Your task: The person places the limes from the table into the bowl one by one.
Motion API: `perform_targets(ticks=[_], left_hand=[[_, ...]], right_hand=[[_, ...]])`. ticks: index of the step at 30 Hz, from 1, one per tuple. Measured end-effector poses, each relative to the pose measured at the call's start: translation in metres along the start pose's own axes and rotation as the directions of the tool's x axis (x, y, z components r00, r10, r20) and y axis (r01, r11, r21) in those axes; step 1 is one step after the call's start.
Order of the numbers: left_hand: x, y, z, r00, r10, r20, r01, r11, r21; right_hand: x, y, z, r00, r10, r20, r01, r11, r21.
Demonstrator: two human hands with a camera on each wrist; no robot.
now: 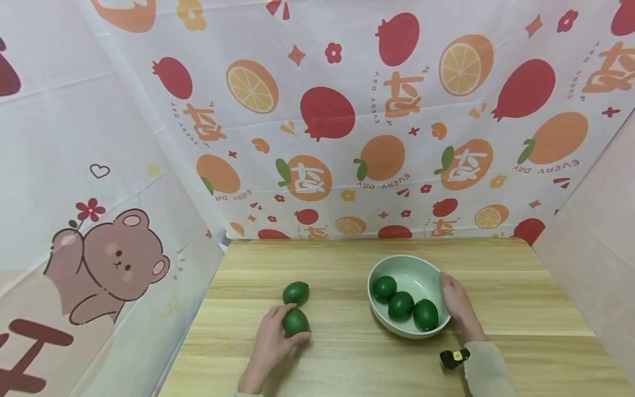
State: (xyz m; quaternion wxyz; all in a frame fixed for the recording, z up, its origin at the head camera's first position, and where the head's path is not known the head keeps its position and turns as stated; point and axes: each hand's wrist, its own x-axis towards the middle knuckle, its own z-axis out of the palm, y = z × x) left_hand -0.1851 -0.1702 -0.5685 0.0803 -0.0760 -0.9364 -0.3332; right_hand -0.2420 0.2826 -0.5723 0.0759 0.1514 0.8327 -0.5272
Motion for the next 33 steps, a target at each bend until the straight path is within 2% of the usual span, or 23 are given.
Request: perform_targets(ticks=[5, 11, 17, 25, 33], left_hand=[[0.003, 0.007, 0.004, 0.995, 0.092, -0.047, -0.092, 0.996, -0.008], [0.008, 0.020, 0.008, 0.988, 0.139, -0.064, -0.141, 0.989, -0.035], [0.016, 0.035, 0.009, 0.976, 0.199, -0.090, -0.203, 0.979, -0.033], [0.028, 0.055, 0.013, 0.970, 0.230, -0.084, -0.236, 0.969, -0.072], [0.045, 0.079, 0.019, 0.974, 0.222, -0.035, -0.225, 0.966, -0.128]], right_hand=[[0.001, -0.001, 0.000, 1.000, 0.001, -0.003, -0.001, 1.000, -0.008], [0.001, -0.001, 0.000, 1.000, 0.009, -0.001, -0.009, 1.000, -0.014], [0.002, -0.001, 0.001, 1.000, 0.005, 0.000, -0.005, 1.000, -0.013], [0.001, 0.001, 0.002, 1.000, 0.007, 0.008, -0.007, 1.000, -0.015], [0.002, 0.002, 0.001, 1.000, 0.008, 0.005, -0.008, 1.000, -0.015]])
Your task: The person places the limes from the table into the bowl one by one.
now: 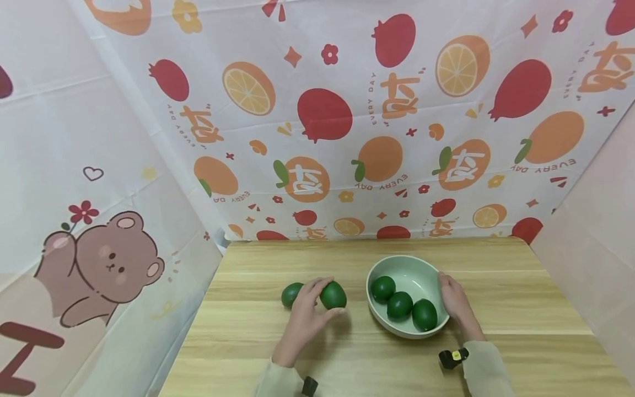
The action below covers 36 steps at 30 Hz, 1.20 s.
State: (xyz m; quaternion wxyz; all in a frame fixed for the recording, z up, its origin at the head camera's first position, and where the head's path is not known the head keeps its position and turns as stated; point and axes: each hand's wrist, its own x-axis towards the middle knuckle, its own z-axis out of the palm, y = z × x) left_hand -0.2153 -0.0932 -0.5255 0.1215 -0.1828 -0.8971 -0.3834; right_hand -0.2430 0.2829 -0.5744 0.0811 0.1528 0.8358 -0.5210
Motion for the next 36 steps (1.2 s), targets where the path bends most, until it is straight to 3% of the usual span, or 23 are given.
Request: perform_targets(ticks=[7, 21, 36], left_hand=[[0.018, 0.016, 0.011, 0.999, 0.017, 0.035, -0.015, 0.999, -0.046], [0.044, 0.041, 0.029, 0.990, 0.124, 0.065, -0.121, 0.991, -0.050], [0.068, 0.055, 0.053, 0.976, 0.177, 0.127, -0.174, 0.984, -0.034]], right_hand=[[0.002, 0.001, -0.001, 1.000, -0.001, 0.001, 0.001, 1.000, -0.005], [0.003, 0.002, 0.000, 1.000, 0.001, -0.001, -0.001, 1.000, -0.003], [0.003, 0.000, 0.000, 1.000, 0.000, 0.000, 0.000, 1.000, -0.012]])
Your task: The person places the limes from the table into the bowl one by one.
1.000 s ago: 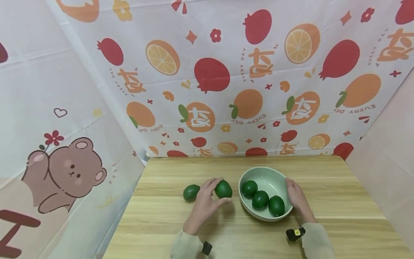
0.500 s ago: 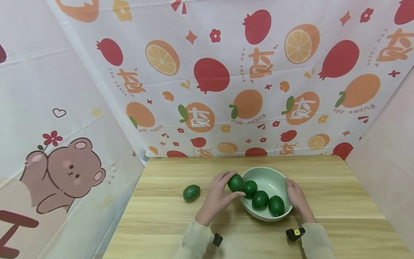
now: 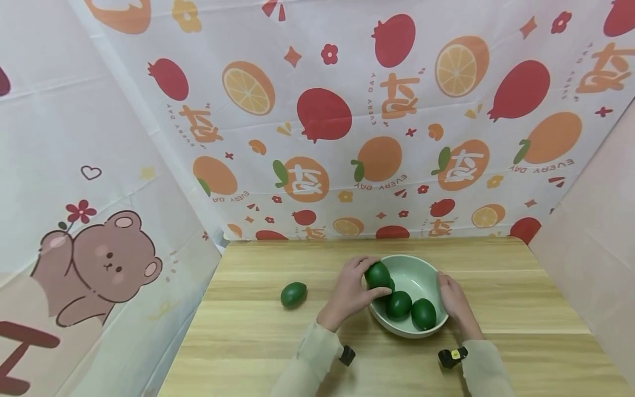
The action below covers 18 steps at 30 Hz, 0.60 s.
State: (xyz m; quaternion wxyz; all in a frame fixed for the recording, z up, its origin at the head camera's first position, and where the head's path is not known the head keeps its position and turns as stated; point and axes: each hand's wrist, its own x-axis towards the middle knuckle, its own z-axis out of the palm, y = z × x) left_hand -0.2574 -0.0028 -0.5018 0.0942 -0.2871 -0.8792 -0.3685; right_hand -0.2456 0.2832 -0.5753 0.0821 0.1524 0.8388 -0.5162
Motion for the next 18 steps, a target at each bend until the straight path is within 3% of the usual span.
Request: perform_targets(ticks=[11, 18], left_hand=[[0.013, 0.010, 0.014, 0.996, -0.007, 0.084, 0.003, 0.999, 0.046], [0.029, 0.016, 0.020, 0.986, -0.012, 0.168, -0.015, 0.988, 0.155]], right_hand=[[-0.001, 0.001, 0.001, 1.000, -0.010, -0.001, 0.010, 1.000, -0.015], [-0.002, 0.000, 0.000, 1.000, -0.006, -0.004, 0.006, 1.000, -0.006]])
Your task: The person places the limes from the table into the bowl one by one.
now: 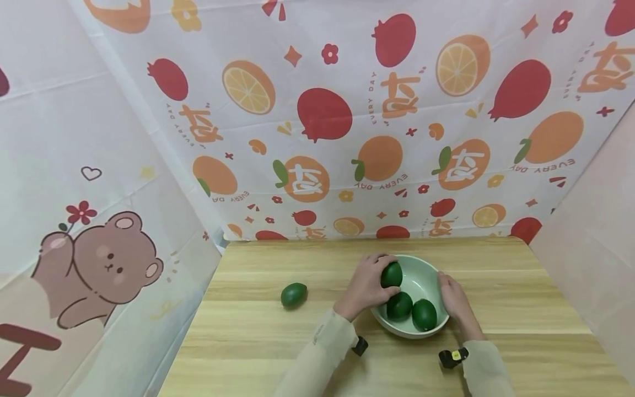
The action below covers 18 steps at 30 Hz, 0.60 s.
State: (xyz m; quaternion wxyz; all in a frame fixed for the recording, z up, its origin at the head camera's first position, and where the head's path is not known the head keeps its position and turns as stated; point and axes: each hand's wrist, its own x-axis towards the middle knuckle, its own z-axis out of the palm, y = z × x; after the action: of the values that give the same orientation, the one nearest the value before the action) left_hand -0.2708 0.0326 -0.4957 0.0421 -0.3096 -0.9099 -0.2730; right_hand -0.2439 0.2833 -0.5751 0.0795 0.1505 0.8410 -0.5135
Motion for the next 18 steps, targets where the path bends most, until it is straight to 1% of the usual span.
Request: perform_targets(ticks=[8, 14, 18], left_hand=[[0.020, 0.003, 0.003, 0.996, 0.047, 0.077, -0.055, 0.993, 0.100], [0.032, 0.008, 0.004, 0.988, 0.080, 0.135, -0.102, 0.981, 0.163], [0.039, 0.011, 0.009, 0.982, 0.096, 0.163, -0.127, 0.973, 0.195]], right_hand=[[0.000, -0.001, 0.001, 1.000, -0.002, -0.004, 0.002, 1.000, 0.002], [-0.001, -0.002, 0.000, 1.000, -0.001, -0.006, 0.001, 1.000, 0.011], [-0.001, -0.001, 0.000, 1.000, 0.001, -0.009, -0.001, 1.000, 0.010]])
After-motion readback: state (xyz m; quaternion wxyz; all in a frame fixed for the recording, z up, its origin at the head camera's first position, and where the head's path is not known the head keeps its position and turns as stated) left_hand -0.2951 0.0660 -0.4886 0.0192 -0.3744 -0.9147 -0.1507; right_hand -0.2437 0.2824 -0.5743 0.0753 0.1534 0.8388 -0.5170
